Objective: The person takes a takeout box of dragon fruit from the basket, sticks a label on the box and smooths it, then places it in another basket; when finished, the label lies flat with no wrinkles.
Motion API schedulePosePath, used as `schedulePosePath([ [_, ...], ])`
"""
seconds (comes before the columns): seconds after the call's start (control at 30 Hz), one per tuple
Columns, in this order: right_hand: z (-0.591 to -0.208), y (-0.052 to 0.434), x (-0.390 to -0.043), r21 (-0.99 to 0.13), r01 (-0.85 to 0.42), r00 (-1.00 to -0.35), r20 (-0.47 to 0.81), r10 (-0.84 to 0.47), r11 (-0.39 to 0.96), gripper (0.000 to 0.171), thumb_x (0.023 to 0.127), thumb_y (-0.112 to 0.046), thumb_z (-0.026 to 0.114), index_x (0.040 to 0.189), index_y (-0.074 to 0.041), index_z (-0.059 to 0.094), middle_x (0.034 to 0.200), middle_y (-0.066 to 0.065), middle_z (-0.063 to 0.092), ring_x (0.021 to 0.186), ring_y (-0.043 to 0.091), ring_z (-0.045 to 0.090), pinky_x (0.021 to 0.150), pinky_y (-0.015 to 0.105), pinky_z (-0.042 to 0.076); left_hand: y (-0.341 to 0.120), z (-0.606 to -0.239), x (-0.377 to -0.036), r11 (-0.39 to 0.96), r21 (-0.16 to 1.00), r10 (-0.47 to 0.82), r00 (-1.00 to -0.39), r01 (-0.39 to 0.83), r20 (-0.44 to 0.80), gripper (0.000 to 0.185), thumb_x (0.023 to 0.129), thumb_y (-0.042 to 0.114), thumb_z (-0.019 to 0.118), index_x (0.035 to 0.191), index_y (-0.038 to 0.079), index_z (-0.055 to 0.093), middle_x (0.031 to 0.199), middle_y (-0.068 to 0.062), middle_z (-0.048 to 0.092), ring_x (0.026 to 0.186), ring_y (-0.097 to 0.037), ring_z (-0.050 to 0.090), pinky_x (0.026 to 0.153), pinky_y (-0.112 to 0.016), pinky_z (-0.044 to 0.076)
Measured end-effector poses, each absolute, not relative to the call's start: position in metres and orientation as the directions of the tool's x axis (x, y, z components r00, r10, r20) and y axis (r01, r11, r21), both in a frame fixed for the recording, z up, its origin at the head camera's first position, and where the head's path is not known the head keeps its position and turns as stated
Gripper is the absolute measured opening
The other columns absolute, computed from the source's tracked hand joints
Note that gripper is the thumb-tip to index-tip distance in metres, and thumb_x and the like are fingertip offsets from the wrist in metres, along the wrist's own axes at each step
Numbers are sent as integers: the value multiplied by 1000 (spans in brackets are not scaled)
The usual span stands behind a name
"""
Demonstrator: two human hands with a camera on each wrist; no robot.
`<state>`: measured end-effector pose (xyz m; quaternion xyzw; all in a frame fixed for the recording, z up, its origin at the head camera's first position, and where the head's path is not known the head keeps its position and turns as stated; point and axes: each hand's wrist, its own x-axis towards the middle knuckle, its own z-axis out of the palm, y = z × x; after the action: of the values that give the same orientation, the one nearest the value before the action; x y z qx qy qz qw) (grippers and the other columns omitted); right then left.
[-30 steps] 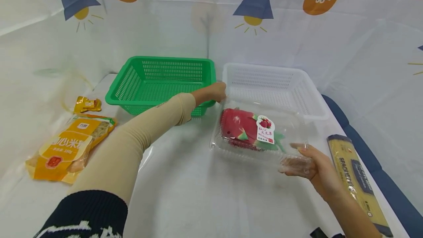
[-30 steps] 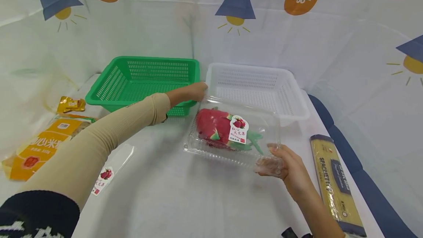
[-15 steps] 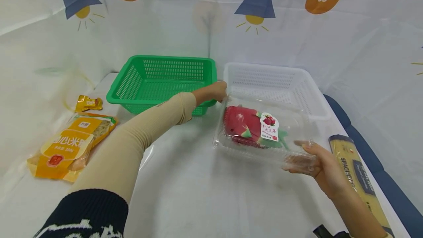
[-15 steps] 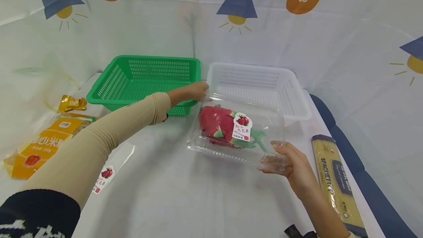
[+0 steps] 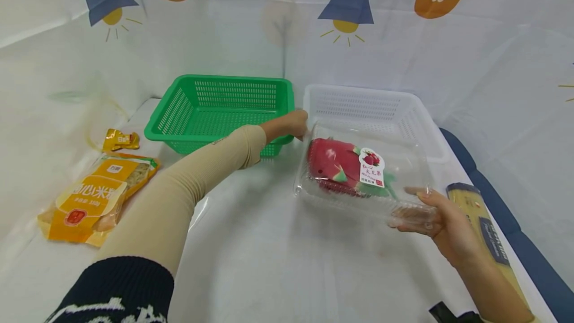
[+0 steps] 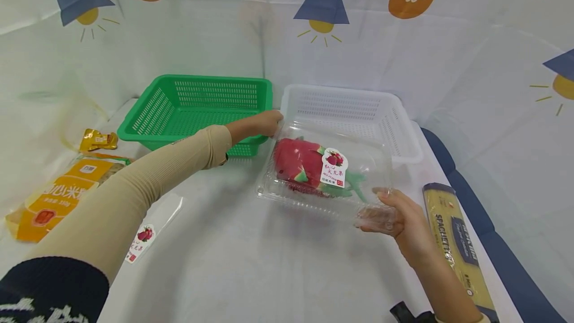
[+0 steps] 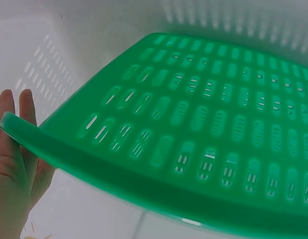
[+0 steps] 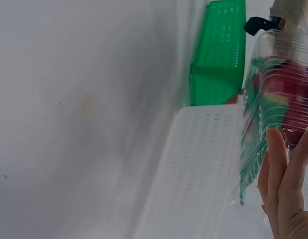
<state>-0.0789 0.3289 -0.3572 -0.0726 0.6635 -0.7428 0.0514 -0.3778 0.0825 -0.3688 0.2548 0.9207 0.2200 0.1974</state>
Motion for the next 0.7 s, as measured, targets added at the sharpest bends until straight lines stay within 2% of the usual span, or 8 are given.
schedulePosePath([
  [0.07, -356, 329, -80, -992, -29, -984, 49, -169, -119, 43, 105, -16, 23, 117, -14, 64, 100, 12, 70, 84, 33, 68, 72, 43, 55, 80, -348, -357, 799, 491, 528, -795, 347, -299, 29, 93, 2, 52, 120, -8, 47, 103, -14, 52, 89, -22, 51, 72, -27, 48],
  [0.2, -355, 330, -81, -992, -42, -985, 62, -162, -123, 43, 105, -15, 23, 118, -13, 64, 102, 12, 70, 84, 33, 68, 71, 43, 55, 77, -338, -345, 801, 488, 528, -793, 346, -304, 34, 94, 3, 52, 125, -8, 45, 100, -12, 50, 86, -20, 49, 67, -24, 46],
  [0.33, -354, 332, -83, -993, -38, -985, 57, -163, -115, 42, 105, -15, 23, 117, -14, 64, 102, 11, 70, 85, 31, 68, 71, 42, 55, 73, -336, -342, 789, 511, 535, -792, 343, -294, 32, 93, 3, 51, 123, -8, 45, 98, -12, 50, 83, -19, 50, 66, -22, 45],
  [0.53, -353, 334, -86, -994, -41, -987, 56, -151, -103, 41, 105, -16, 24, 116, -14, 63, 101, 11, 70, 84, 31, 68, 71, 41, 55, 72, -337, -343, 768, 553, 533, -801, 322, -273, 30, 90, 3, 58, 116, -8, 48, 97, -13, 53, 79, -19, 52, 65, -21, 47],
  [0.7, -353, 337, -89, -991, -51, -988, 67, -138, -121, 40, 105, -15, 25, 116, -12, 63, 106, 9, 69, 85, 30, 68, 70, 42, 55, 74, -339, -345, 770, 562, 526, -800, 302, -291, 33, 91, 7, 59, 118, -7, 48, 98, -12, 56, 80, -17, 56, 69, -22, 46],
])
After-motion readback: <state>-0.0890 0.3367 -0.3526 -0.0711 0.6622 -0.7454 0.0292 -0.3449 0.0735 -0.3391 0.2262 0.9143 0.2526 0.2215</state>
